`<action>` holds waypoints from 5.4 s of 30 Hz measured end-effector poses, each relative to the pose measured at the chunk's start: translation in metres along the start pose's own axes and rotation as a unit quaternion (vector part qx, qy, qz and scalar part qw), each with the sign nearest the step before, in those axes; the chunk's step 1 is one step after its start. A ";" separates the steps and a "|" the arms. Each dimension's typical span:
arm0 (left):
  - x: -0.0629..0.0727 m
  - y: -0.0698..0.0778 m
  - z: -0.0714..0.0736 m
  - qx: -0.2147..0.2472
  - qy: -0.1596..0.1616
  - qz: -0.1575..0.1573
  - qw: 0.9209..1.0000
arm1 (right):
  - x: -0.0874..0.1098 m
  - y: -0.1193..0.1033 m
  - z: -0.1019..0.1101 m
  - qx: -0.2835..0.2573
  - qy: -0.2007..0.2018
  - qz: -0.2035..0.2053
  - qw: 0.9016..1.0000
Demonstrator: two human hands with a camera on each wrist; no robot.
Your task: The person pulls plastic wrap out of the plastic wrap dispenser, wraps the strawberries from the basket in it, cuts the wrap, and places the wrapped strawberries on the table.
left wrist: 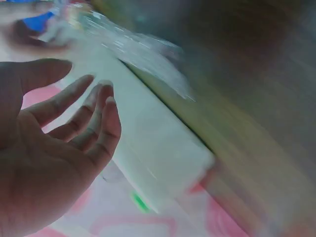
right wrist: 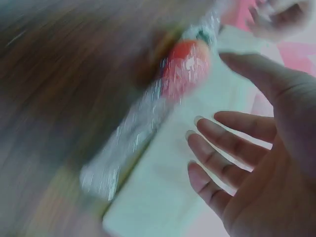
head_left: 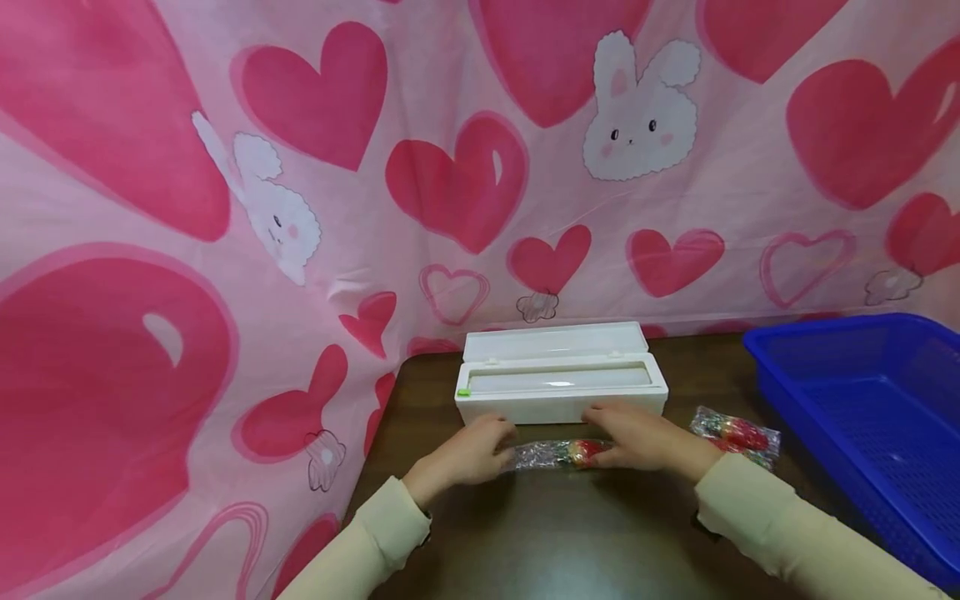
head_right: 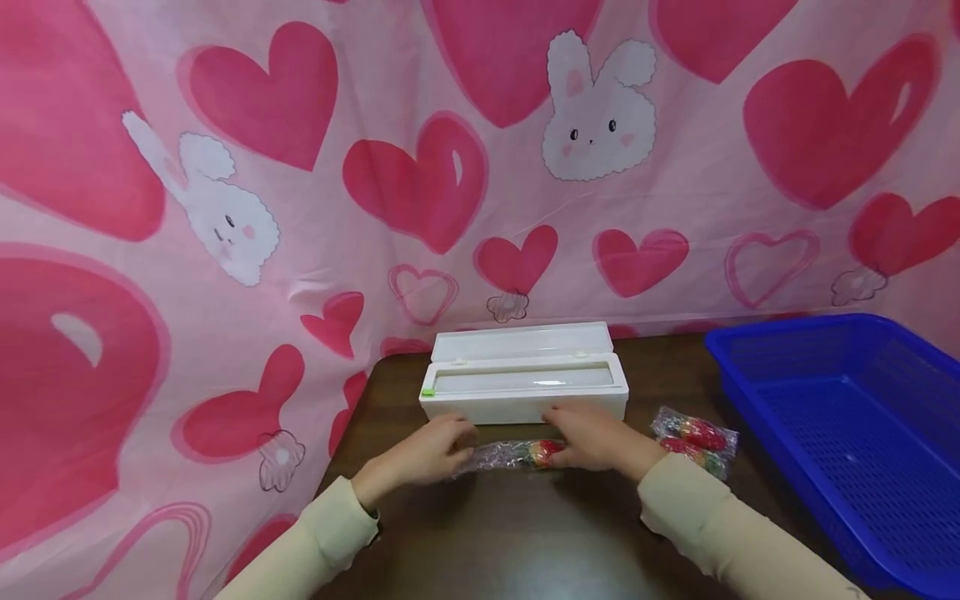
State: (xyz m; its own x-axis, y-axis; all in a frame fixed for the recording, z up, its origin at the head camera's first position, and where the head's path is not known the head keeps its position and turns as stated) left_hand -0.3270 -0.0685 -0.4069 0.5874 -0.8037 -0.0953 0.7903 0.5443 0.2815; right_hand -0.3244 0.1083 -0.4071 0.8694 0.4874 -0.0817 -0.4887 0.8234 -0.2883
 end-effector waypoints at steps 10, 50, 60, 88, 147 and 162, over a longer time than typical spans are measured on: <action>-0.038 0.024 -0.016 0.024 -0.052 0.016 0.998 | -0.009 -0.017 -0.009 0.038 0.015 0.003 0.999; -0.031 0.027 -0.014 0.336 0.053 0.028 0.940 | 0.039 -0.056 0.043 0.059 0.196 0.104 0.973; -0.039 0.034 -0.013 0.349 0.070 -0.003 0.934 | 0.040 -0.058 0.042 0.052 0.212 0.106 0.970; -0.030 0.012 -0.005 0.347 0.126 0.048 0.928 | 0.039 -0.020 0.036 -0.035 0.141 -0.066 0.987; -0.036 0.030 -0.009 0.434 0.155 -0.001 0.888 | 0.040 -0.033 0.032 -0.171 0.126 0.041 0.976; -0.025 0.055 0.013 0.143 0.178 -0.134 0.964 | 0.044 -0.030 0.035 -0.181 0.134 0.084 0.971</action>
State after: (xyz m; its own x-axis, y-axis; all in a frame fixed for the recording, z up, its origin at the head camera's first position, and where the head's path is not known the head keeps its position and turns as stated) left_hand -0.3006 -0.0211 -0.3769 0.4314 -0.7447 -0.5092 0.8717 0.1985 0.4481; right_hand -0.2736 0.1153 -0.3690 0.7911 0.4731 -0.3878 -0.6098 0.5598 -0.5610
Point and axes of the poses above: each hand's wrist, its own x-axis away from the middle knuckle, its own z-axis out of the back of the hand, y = z × x, the point moved 9 cm from there along -x, towards the middle knuckle, and after that the axes turned 10 degrees about -z, right-handed, at the moved point
